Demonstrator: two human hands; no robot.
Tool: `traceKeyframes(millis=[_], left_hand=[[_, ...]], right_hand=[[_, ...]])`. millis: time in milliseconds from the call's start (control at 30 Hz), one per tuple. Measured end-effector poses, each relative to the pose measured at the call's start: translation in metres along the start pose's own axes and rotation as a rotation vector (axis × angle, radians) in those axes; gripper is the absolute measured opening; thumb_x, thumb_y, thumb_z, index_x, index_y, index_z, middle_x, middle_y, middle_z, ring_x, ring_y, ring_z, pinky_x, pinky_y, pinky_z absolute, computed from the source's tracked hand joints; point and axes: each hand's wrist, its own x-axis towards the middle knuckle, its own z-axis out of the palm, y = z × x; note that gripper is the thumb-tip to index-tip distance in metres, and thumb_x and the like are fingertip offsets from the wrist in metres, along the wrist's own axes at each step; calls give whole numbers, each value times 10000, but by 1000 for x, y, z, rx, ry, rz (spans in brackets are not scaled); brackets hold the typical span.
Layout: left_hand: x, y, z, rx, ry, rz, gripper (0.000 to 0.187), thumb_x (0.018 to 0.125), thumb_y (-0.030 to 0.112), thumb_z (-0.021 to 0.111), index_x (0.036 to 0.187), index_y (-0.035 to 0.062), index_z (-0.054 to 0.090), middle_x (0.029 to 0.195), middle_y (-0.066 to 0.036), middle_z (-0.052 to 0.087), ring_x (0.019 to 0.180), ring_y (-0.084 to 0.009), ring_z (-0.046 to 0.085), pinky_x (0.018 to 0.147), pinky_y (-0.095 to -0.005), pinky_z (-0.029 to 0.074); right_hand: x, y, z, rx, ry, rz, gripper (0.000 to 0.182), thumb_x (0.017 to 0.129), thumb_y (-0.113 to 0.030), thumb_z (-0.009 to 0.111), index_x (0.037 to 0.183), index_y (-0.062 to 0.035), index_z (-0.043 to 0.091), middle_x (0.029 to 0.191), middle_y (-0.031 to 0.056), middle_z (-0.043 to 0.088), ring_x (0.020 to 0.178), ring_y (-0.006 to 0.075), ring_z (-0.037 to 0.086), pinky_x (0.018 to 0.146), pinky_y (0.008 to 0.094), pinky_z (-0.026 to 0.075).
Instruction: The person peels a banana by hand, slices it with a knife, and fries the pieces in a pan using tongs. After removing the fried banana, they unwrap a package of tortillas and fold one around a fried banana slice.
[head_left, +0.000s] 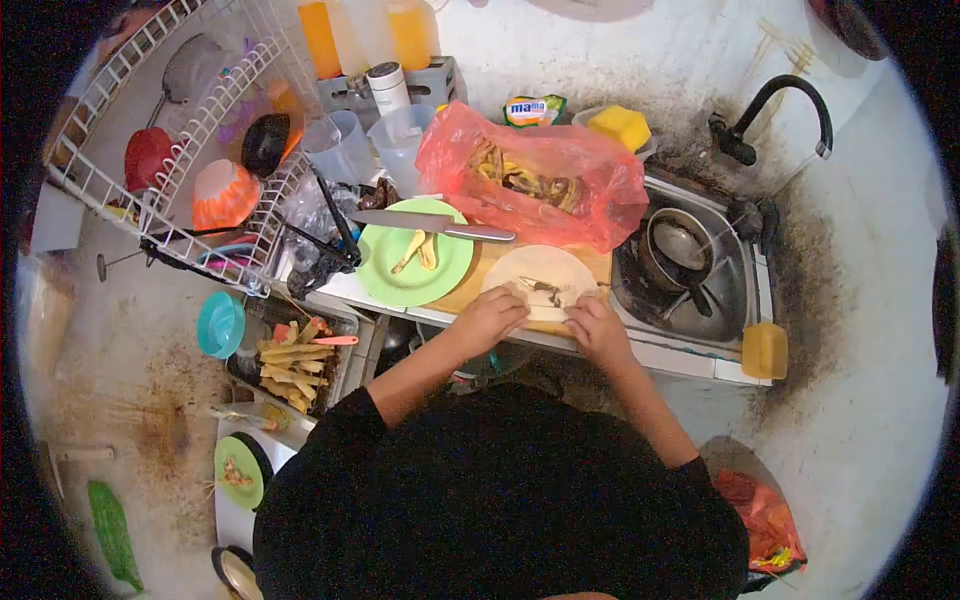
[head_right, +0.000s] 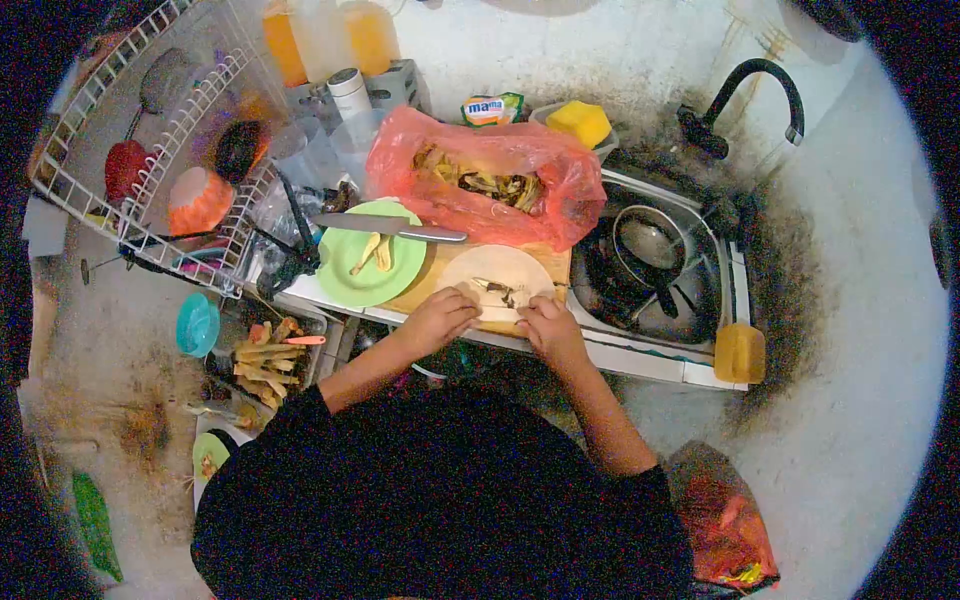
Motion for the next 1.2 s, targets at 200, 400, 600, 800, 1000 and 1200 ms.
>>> traceKeyframes(millis=[200,400,600,800,1000,1200], left_hand=[[8,5,0,42,23,-211,92,723,106,588,777,40,554,756,-98,573,744,-270,548,681,-355,452],[13,-9,14,38,79,-479,92,757,112,569,832,57,571,775,-140,577,760,-316,562,663,-398,460],[19,-3,12,169,41,-498,88,763,130,563,829,73,575,798,-125,575,745,-296,563,652,-388,462],[15,-14,4,270,111,106,169,727,149,603,851,37,579,813,-80,573,780,-243,552,690,-344,462],[6,-17,6,73,75,-23,154,722,111,608,851,30,582,860,-93,573,810,-262,554,718,-344,461],[15,-12,6,138,67,-201,157,704,74,590,844,18,546,823,-128,563,805,-299,551,709,-379,453]], right_hand=[[6,6,7,-75,61,11,120,733,-148,574,801,-51,598,854,112,558,823,292,526,720,373,439],[20,6,10,-119,7,306,169,792,-213,532,807,-64,610,817,131,581,819,305,542,714,379,436],[30,4,5,-187,-3,334,162,776,-227,556,829,-85,612,862,91,592,858,270,537,722,375,426],[22,14,-1,-196,22,-126,195,728,-210,595,894,-110,614,921,27,584,912,207,509,746,376,376],[23,16,-1,-66,4,-135,170,742,-191,576,882,-100,611,907,30,587,895,203,517,760,386,353],[31,7,0,-144,-36,90,133,792,-200,533,841,-97,602,857,50,602,872,218,542,766,400,357]])
